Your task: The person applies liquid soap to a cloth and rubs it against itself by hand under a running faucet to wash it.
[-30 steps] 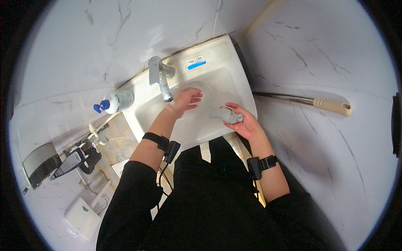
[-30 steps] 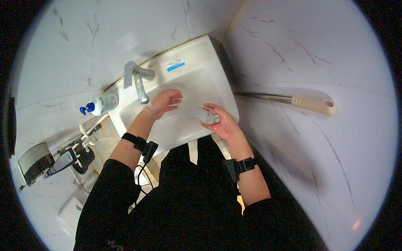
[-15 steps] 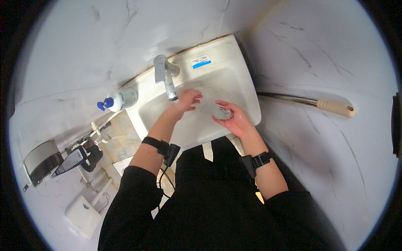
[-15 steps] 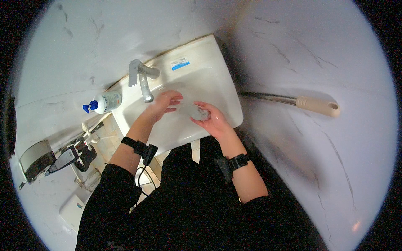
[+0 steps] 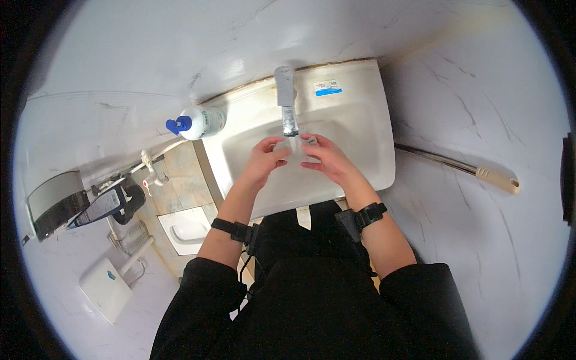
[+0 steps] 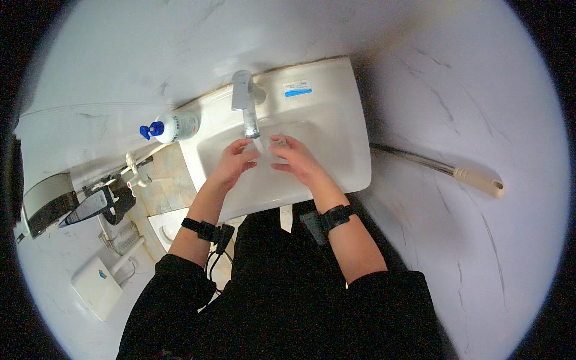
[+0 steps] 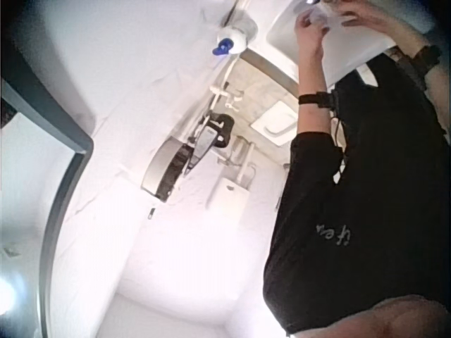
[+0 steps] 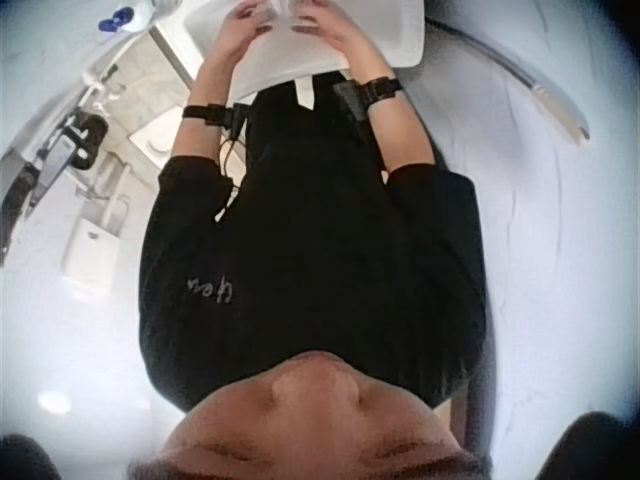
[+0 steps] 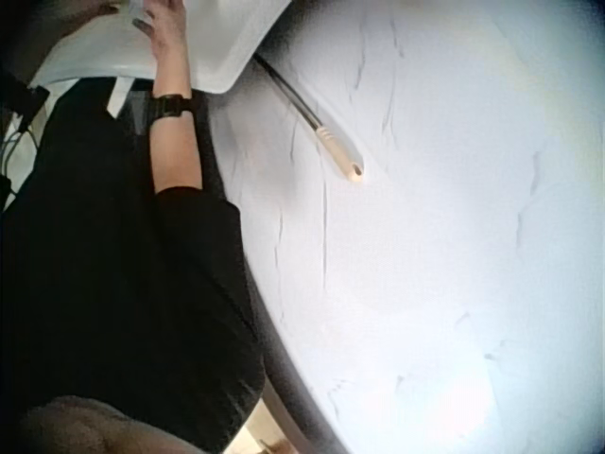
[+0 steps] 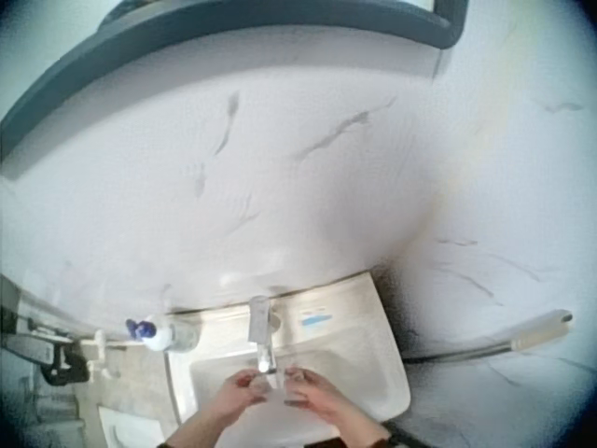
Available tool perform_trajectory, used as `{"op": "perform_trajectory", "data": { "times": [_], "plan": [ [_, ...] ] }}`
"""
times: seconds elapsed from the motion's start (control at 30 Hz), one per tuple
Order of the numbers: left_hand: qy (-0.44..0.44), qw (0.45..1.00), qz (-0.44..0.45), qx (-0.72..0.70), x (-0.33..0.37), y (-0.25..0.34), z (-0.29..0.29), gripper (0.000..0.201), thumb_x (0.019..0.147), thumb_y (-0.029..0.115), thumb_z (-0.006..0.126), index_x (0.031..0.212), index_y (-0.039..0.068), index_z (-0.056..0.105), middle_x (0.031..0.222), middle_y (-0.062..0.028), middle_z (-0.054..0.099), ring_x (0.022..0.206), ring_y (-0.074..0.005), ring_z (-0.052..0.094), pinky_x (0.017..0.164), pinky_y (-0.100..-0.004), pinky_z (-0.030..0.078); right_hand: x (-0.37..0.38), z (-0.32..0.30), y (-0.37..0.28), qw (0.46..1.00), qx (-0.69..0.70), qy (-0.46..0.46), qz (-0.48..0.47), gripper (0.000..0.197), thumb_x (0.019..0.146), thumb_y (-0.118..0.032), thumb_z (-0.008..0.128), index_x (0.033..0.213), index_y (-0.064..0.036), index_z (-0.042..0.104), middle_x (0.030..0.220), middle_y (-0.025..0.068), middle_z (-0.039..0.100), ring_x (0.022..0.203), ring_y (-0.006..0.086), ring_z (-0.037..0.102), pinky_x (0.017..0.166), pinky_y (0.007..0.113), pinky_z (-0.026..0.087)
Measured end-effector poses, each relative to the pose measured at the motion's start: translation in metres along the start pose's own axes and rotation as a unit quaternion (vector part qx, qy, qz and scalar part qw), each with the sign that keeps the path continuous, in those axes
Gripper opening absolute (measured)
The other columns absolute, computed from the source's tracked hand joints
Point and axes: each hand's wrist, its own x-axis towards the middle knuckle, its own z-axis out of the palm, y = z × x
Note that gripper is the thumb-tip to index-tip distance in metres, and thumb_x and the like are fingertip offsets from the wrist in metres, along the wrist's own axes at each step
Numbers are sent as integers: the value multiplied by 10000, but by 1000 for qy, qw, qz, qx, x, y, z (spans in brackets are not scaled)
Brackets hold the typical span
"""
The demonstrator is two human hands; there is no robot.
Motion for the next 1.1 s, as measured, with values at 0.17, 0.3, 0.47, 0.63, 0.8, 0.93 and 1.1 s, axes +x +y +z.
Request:
{"op": "perform_trajectory", "data": {
  "times": [0.17,0.3,0.47,0.63,0.8,0.93,1.1],
  "plan": [
    [34,996,-71,-44,1,1,-16,395,851,254,718,1128,16,568,1064,-75,595,915,-150,583,791,-283,494,9,10,3,996,-86,18,-7,360,891,-414,629,1033,-83,620,924,5,605,807,121,579,748,285,504],
    [32,990,-30,-134,-6,4,2,438,866,260,699,1181,29,501,1093,-75,586,980,-159,564,853,-317,456,15,10,7,996,-84,22,19,407,887,-478,612,921,-74,637,812,17,612,691,122,573,672,271,505],
    [-6,993,20,-117,0,-8,-1,463,868,172,688,1249,60,450,1083,-88,595,1067,-202,561,915,-403,450,20,19,11,983,-121,121,62,453,895,-481,601,912,-29,624,812,57,623,669,137,593,611,267,506],
    [107,991,13,-77,-2,3,16,352,866,180,705,1137,65,512,967,-44,580,886,-155,588,764,-330,486,22,21,26,967,-140,144,-156,372,911,-358,621,1016,-1,611,895,70,641,726,148,616,654,284,514],
    [69,997,37,-14,4,-10,11,281,917,283,650,1048,42,588,898,-27,609,810,-131,590,716,-299,490,13,26,22,982,-121,52,-136,339,909,-275,637,1095,7,606,934,70,659,786,143,629,717,278,512],
    [109,993,53,8,-1,-4,21,381,951,386,580,1107,38,581,970,-50,626,835,-128,599,682,-285,495,13,11,27,984,-136,6,-114,311,893,-244,660,1079,3,620,920,62,669,824,146,642,742,278,509],
    [119,989,44,-72,5,-15,13,427,958,424,550,1170,53,539,1031,-78,610,870,-163,609,695,-308,506,23,-3,40,982,-136,63,-119,250,903,-248,649,992,-15,630,871,47,660,794,134,625,712,283,498]
  ]
}}
